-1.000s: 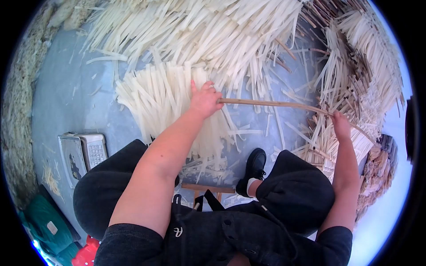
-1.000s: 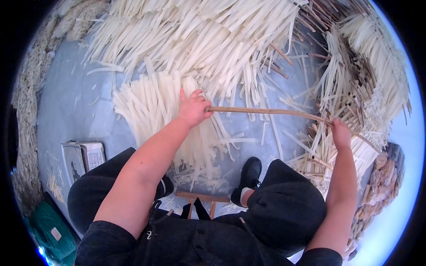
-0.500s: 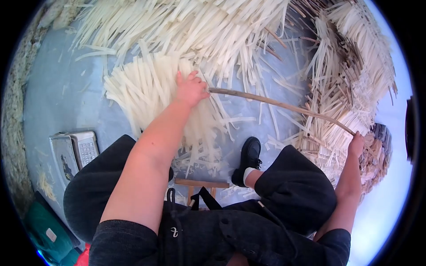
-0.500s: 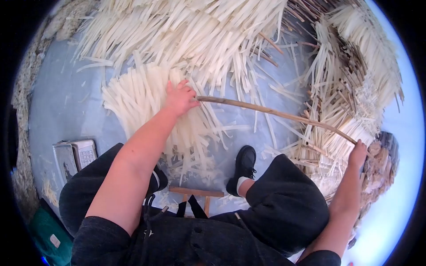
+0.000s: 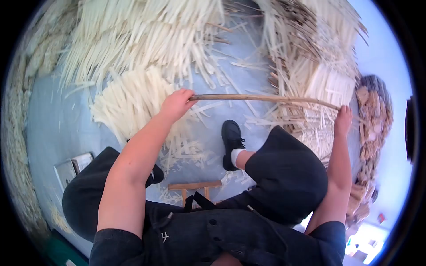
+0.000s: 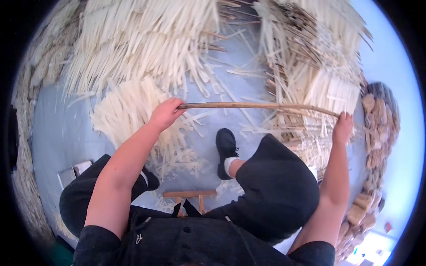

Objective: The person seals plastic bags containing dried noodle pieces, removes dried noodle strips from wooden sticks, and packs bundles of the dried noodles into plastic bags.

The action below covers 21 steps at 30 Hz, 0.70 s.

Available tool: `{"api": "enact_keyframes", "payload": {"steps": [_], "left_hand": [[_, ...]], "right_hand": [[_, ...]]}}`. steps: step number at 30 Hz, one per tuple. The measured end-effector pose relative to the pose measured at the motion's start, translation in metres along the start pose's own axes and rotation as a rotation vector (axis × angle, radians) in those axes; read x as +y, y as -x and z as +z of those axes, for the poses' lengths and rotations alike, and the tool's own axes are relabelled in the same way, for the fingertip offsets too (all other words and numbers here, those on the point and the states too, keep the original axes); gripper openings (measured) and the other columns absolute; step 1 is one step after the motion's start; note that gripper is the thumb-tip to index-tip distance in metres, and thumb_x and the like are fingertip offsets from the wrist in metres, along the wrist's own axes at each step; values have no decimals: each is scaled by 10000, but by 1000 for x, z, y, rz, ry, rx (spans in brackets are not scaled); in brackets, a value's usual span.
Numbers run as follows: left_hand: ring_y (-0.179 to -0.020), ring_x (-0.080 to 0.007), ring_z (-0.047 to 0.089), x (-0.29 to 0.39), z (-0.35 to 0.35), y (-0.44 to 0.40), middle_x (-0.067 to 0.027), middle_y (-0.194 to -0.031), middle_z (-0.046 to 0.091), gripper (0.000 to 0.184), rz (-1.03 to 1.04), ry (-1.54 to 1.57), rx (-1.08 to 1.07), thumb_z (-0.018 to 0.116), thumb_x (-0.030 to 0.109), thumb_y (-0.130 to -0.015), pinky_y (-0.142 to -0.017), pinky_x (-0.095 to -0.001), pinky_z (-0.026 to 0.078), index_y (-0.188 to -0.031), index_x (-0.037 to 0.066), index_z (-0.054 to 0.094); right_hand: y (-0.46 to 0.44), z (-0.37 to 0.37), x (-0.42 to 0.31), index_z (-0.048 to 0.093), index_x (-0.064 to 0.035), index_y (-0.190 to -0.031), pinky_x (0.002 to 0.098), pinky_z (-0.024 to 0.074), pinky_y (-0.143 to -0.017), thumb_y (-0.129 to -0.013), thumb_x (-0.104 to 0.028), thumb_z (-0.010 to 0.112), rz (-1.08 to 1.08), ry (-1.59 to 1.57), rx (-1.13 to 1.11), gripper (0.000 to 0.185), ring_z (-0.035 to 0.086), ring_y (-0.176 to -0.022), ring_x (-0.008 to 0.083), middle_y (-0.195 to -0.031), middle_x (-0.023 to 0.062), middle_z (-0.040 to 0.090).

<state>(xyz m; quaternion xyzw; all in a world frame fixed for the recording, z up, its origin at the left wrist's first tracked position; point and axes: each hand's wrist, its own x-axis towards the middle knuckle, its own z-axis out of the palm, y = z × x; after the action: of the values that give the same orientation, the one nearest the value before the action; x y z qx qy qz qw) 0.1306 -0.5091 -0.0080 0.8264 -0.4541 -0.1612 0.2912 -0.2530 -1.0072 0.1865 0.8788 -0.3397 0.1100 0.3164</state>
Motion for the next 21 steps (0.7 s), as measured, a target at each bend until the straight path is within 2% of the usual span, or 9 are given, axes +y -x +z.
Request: {"api": "enact_keyframes", "payload": {"steps": [2,5,9,10,12,15,18,19,21], "left_hand": [[-907,-287,596,31,-13,5,-74,-992,630,371,-141,-14,-90,664,346,-837,-762,-362,480,-1136,141,587],[-824,-267,613,63,-23,12,-84,-878,642,300,-99,102,-49,648,306,-863,-731,-354,478,-1088,112,608],[-736,-113,544,82,-15,-5,-23,-856,614,288,99,433,211,678,210,-876,-695,-253,456,-1125,91,595],[-742,-95,523,103,-18,-10,-8,-851,597,304,134,437,210,681,198,-877,-697,-238,447,-1140,78,588],[-750,-75,493,162,-38,-18,12,-848,571,323,179,462,193,672,196,-891,-699,-218,433,-1165,56,575],[-745,-60,476,293,-53,-23,25,-851,559,333,340,644,125,611,245,-936,-672,-201,415,-1209,58,569],[-736,-45,476,402,-56,12,33,-859,560,331,324,796,-68,589,267,-948,-644,-209,415,-1216,73,573],[-732,-36,478,423,-49,27,38,-869,564,324,253,839,-175,584,275,-951,-630,-213,416,-1210,80,578],[-700,-77,543,454,-26,59,28,-858,577,338,325,829,-298,516,223,-982,-615,-213,442,-1283,69,523]], "right_hand": [[3,-16,7,527,-27,-1029,474,368,-1027,-859,-47,505,41,-19,84,173,449,-1201,421,-1148,185,549],[-10,-31,43,543,-55,-1009,469,340,-1061,-875,-58,513,125,-99,345,137,375,-1293,412,-1330,187,478],[-38,-132,68,562,-61,-1196,424,328,-1072,-875,-155,579,292,-319,777,335,353,-1329,340,-1419,166,419],[-35,-172,56,542,-13,-1223,374,400,-941,-881,-159,574,409,-508,672,373,488,-1120,279,-1212,153,532],[-6,-232,81,478,26,-1299,322,475,-839,-904,-160,548,143,-1107,366,443,614,-958,208,-1066,134,630],[36,-233,31,538,-78,-1257,383,464,-912,-905,-240,557,517,-596,131,387,526,-1153,255,-1300,140,531],[100,-246,-62,255,-7,-1455,311,385,-1049,-941,-157,561,288,-2090,25,617,474,-1256,210,-1402,172,429],[118,-258,-77,249,-44,-1468,334,374,-1060,-939,-156,572,247,-2146,-32,630,426,-1296,217,-1452,135,369],[155,-279,-103,325,-66,-1410,311,402,-959,-967,-154,522,377,-2135,138,493,459,-1105,169,-1228,81,448]]}}
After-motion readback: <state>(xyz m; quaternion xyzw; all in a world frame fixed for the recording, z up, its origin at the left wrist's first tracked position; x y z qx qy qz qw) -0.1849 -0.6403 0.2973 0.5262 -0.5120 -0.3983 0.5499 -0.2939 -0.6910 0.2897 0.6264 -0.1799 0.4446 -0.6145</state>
